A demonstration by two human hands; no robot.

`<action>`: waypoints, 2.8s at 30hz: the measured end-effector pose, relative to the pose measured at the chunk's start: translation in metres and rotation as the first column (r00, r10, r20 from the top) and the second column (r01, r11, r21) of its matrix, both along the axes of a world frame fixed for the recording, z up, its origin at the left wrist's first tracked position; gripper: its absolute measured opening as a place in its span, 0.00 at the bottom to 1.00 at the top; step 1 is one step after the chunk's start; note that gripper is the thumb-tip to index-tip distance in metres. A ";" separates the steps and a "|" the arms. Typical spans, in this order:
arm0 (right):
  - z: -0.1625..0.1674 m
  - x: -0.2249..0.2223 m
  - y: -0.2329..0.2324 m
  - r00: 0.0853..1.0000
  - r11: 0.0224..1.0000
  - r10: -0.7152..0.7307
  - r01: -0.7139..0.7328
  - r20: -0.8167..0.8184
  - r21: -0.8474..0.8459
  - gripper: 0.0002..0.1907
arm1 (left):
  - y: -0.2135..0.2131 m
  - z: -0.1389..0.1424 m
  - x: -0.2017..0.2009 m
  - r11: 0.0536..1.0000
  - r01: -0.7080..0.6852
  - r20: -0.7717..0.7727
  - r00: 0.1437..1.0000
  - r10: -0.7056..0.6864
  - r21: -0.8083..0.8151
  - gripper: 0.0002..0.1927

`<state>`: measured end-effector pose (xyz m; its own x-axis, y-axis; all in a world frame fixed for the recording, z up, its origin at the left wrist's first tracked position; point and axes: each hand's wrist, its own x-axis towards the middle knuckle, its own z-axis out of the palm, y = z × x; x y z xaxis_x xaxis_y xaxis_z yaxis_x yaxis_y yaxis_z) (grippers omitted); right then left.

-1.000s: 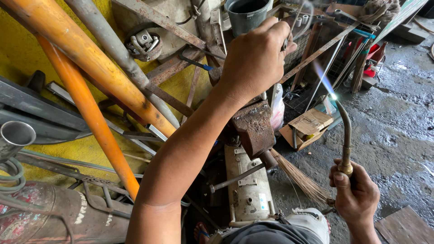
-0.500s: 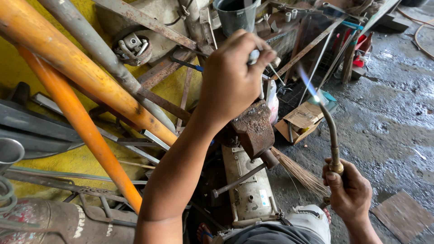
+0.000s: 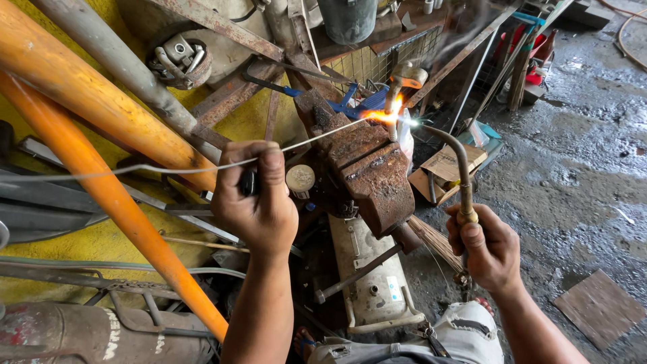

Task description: The person uses a blowtorch to heat a metal rod clamped in a vise and applies a soldering rod to the heated area. The person repeatedly applies heat and solder to the same section of the rod.

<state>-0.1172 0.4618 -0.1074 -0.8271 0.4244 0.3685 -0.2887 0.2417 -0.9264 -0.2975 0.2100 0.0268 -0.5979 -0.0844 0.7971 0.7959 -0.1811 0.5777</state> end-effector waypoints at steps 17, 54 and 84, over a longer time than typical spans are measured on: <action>0.001 -0.021 0.010 0.996 0.990 0.088 -0.086 0.012 -0.108 0.23 | 0.001 -0.026 -0.008 0.994 0.111 0.129 0.986 -0.110 0.001 0.05; -0.002 -0.024 0.014 0.996 0.996 0.085 -0.085 0.040 0.009 0.22 | 0.002 -0.019 0.015 0.999 -0.008 0.082 0.997 0.012 -0.047 0.04; -0.002 -0.031 0.023 0.994 0.994 0.104 -0.104 0.033 0.013 0.21 | 0.007 -0.028 0.015 0.999 0.031 0.104 0.994 -0.034 0.028 0.04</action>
